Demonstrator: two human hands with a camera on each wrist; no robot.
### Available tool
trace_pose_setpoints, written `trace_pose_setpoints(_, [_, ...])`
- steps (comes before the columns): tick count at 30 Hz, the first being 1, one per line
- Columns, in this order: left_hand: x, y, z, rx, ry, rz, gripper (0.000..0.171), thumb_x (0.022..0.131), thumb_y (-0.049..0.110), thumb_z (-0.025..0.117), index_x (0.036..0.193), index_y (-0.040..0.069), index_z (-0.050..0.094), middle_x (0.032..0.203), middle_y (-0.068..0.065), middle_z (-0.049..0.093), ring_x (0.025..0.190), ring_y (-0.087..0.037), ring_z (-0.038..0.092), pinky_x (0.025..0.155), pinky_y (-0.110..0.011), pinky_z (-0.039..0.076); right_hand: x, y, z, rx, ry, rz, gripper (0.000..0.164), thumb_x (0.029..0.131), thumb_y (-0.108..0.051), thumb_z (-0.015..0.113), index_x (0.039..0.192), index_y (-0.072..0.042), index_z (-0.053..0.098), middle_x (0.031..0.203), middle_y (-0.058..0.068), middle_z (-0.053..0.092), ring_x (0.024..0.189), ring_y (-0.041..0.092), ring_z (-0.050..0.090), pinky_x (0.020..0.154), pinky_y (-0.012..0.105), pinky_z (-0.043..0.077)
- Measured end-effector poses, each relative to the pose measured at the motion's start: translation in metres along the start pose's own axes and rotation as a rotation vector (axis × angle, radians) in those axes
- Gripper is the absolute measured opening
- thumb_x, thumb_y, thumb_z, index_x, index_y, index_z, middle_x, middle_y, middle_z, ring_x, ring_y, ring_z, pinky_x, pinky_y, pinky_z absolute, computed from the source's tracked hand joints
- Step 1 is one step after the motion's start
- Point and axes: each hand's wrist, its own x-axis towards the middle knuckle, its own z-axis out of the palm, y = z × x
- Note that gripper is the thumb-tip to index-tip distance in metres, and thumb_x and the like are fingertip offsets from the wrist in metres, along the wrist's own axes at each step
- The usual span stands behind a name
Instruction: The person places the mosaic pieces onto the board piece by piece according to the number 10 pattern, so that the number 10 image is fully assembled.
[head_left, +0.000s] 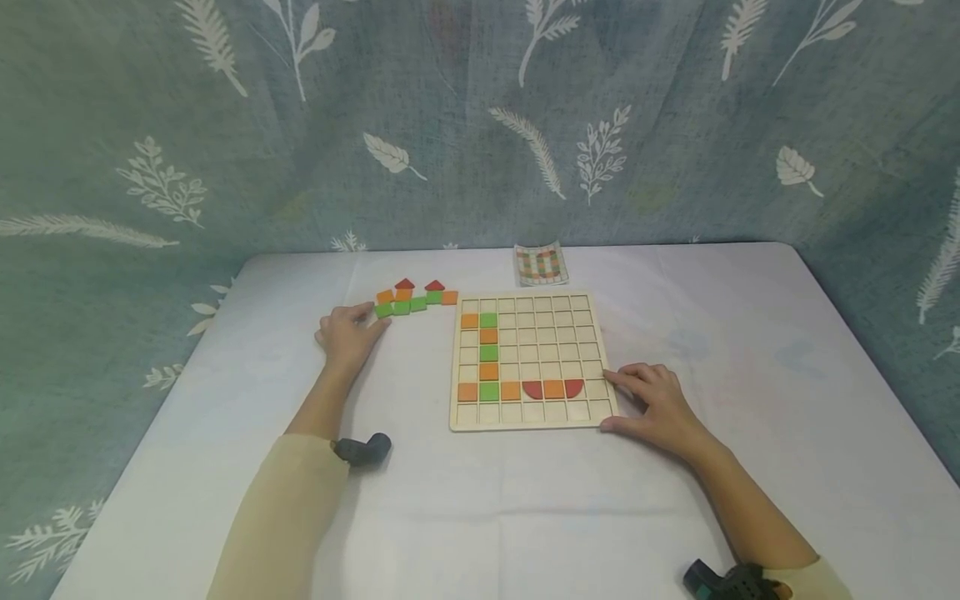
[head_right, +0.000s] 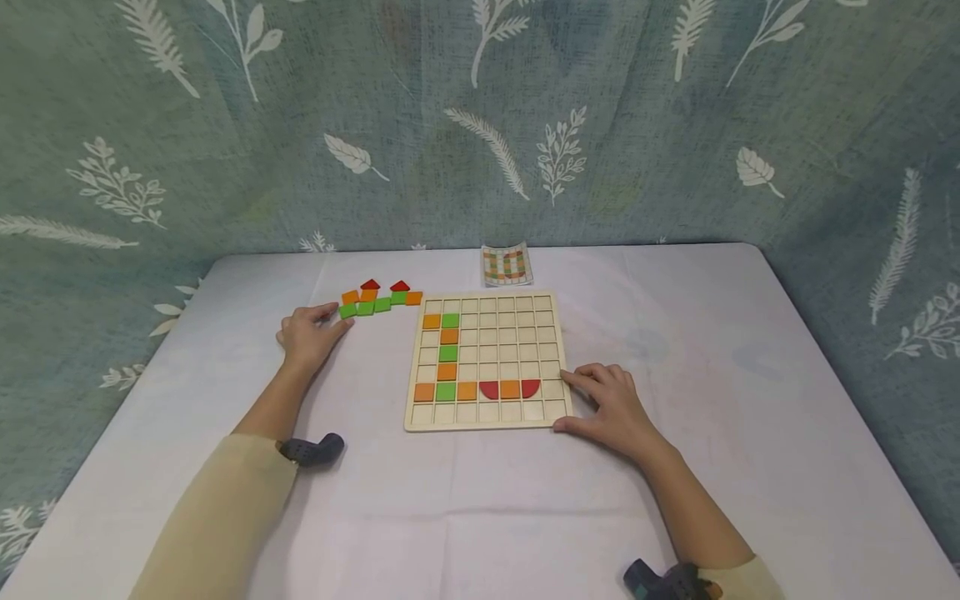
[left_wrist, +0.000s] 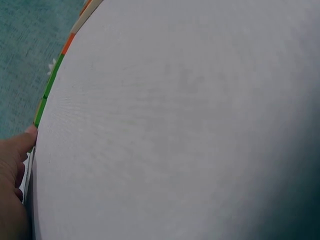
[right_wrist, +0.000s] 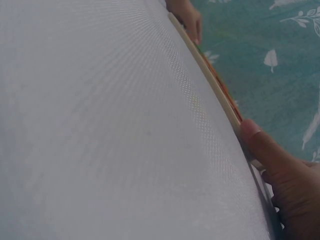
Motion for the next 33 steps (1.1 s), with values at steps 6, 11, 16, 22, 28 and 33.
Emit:
trace_pose_setpoints(6, [0.001,-0.001,0.0,0.052,-0.015,0.003,0.049,0.09,0.039,0.062,0.131,0.013,0.056,0.126,-0.016,0.053,0.115,-0.036,0.039,0.098,-0.053,0.019,0.0,0.0,0.0,-0.013,-0.001,-0.004,0.07,0.059,-0.035,0.086,0.12,-0.007,0.064,0.107,0.01,0.06,0.095,0.027,0.047,0.084,0.044,0.03])
trace_pose_setpoints(11, [0.0,-0.003,0.003,0.034,0.008,0.016,0.045,0.09,0.039,0.062,0.126,0.013,0.06,0.119,-0.014,0.057,0.112,-0.033,0.042,0.097,-0.053,0.019,0.001,0.0,0.0,-0.005,-0.002,0.004,0.07,0.059,-0.034,0.086,0.12,-0.007,0.064,0.107,0.01,0.06,0.095,0.026,0.047,0.083,0.043,0.029])
trace_pose_setpoints(16, [-0.004,-0.004,0.003,0.003,0.033,0.039,0.043,0.089,0.037,0.064,0.122,0.009,0.063,0.108,-0.014,0.058,0.105,-0.032,0.043,0.095,-0.051,0.021,0.0,-0.001,0.0,-0.003,-0.008,0.019,0.071,0.059,-0.034,0.086,0.12,-0.008,0.064,0.108,0.01,0.06,0.096,0.026,0.046,0.083,0.043,0.029])
trace_pose_setpoints(22, [-0.013,-0.008,0.001,-0.015,0.051,0.065,0.044,0.088,0.04,0.065,0.118,0.008,0.065,0.101,-0.013,0.058,0.099,-0.03,0.043,0.092,-0.049,0.024,0.001,-0.003,0.001,-0.003,-0.014,0.016,0.07,0.059,-0.035,0.086,0.12,-0.008,0.064,0.108,0.01,0.06,0.096,0.027,0.047,0.084,0.044,0.03])
trace_pose_setpoints(28, [-0.022,-0.005,0.003,-0.076,0.052,0.075,0.041,0.085,0.04,0.068,0.114,0.01,0.067,0.097,-0.011,0.058,0.098,-0.029,0.044,0.093,-0.048,0.025,0.001,-0.004,-0.001,-0.013,-0.016,0.014,0.07,0.059,-0.034,0.086,0.121,-0.007,0.064,0.107,0.01,0.059,0.096,0.026,0.047,0.083,0.044,0.029])
trace_pose_setpoints(33, [-0.027,0.001,0.007,-0.111,0.041,0.1,0.042,0.083,0.04,0.07,0.113,0.01,0.068,0.095,-0.011,0.058,0.096,-0.028,0.044,0.093,-0.047,0.025,0.0,-0.003,0.0,-0.009,-0.004,-0.002,0.07,0.059,-0.034,0.085,0.12,-0.007,0.064,0.106,0.01,0.059,0.095,0.026,0.046,0.082,0.043,0.029])
